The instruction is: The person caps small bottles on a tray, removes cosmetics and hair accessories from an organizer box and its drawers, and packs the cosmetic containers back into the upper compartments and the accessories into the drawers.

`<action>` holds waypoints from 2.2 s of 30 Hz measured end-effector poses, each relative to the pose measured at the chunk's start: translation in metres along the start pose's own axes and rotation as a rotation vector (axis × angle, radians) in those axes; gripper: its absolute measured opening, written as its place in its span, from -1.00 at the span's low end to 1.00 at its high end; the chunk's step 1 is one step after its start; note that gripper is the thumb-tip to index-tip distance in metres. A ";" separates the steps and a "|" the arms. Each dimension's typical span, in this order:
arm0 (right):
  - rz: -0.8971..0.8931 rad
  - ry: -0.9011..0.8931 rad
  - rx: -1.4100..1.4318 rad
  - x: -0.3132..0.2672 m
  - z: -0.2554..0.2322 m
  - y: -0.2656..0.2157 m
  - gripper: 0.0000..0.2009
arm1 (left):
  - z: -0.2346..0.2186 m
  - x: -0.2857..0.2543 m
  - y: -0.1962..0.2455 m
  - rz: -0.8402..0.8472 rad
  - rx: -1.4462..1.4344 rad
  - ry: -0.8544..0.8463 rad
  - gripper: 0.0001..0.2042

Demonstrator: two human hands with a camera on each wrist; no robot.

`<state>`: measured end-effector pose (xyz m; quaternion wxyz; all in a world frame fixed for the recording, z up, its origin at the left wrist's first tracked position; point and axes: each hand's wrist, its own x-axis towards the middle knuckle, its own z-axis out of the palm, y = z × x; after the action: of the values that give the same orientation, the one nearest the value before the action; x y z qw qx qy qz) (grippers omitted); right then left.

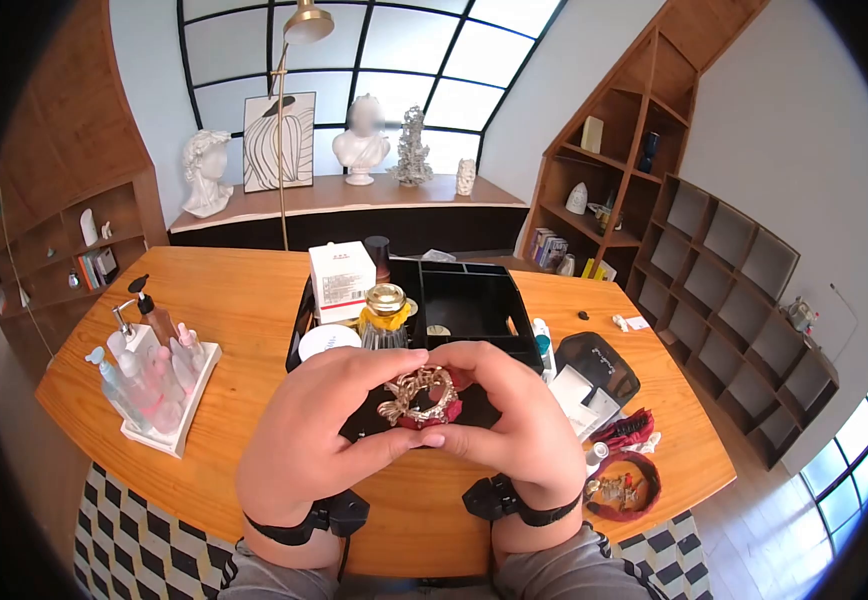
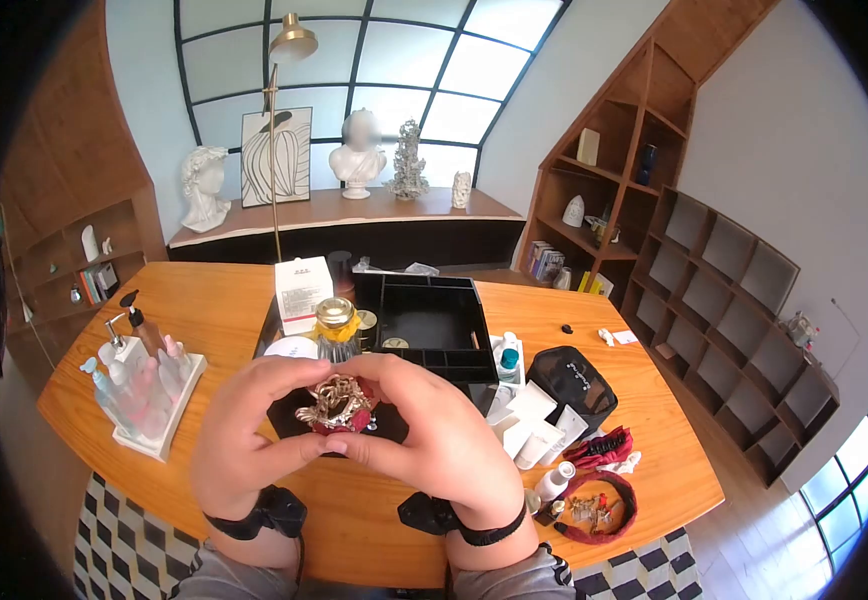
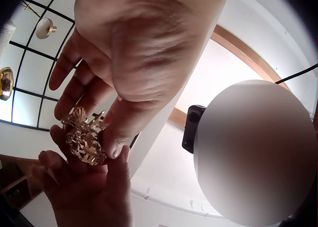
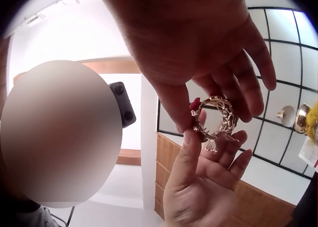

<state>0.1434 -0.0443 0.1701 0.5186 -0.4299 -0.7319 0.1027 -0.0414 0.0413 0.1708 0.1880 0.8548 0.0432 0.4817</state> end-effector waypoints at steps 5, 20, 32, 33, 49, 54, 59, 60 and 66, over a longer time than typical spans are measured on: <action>0.075 0.255 0.002 -0.005 -0.007 -0.001 -0.53 | -0.009 -0.012 0.002 0.021 -0.006 0.153 -0.49; 0.098 0.589 -0.172 0.002 -0.024 0.028 -0.59 | -0.032 -0.031 -0.010 0.116 -0.228 0.614 -0.70; 0.111 0.615 -0.222 0.000 -0.028 0.034 -0.54 | -0.029 -0.028 -0.007 0.092 -0.154 0.561 -0.78; 0.104 0.614 -0.216 0.001 -0.028 0.034 -0.54 | -0.029 -0.028 -0.007 0.092 -0.146 0.555 -0.78; 0.132 0.612 -0.235 0.003 -0.027 0.033 -0.53 | -0.026 -0.028 -0.008 0.072 -0.156 0.619 -0.80; 0.133 0.633 -0.211 0.004 -0.027 0.033 -0.54 | -0.027 -0.028 -0.007 0.060 -0.174 0.624 -0.81; 0.122 0.638 -0.230 0.005 -0.024 0.035 -0.54 | -0.030 -0.029 -0.007 0.073 -0.164 0.627 -0.81; 0.123 0.631 -0.239 0.006 -0.023 0.035 -0.54 | -0.031 -0.030 -0.007 0.073 -0.165 0.632 -0.82; 0.118 0.603 -0.313 0.006 -0.013 0.030 -0.53 | -0.042 -0.035 -0.008 0.117 -0.197 0.702 -0.81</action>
<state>0.1696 -0.0258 0.1623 0.6326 -0.5568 -0.5263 -0.1130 -0.0946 0.0519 0.1588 0.2152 0.6162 0.0098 0.7576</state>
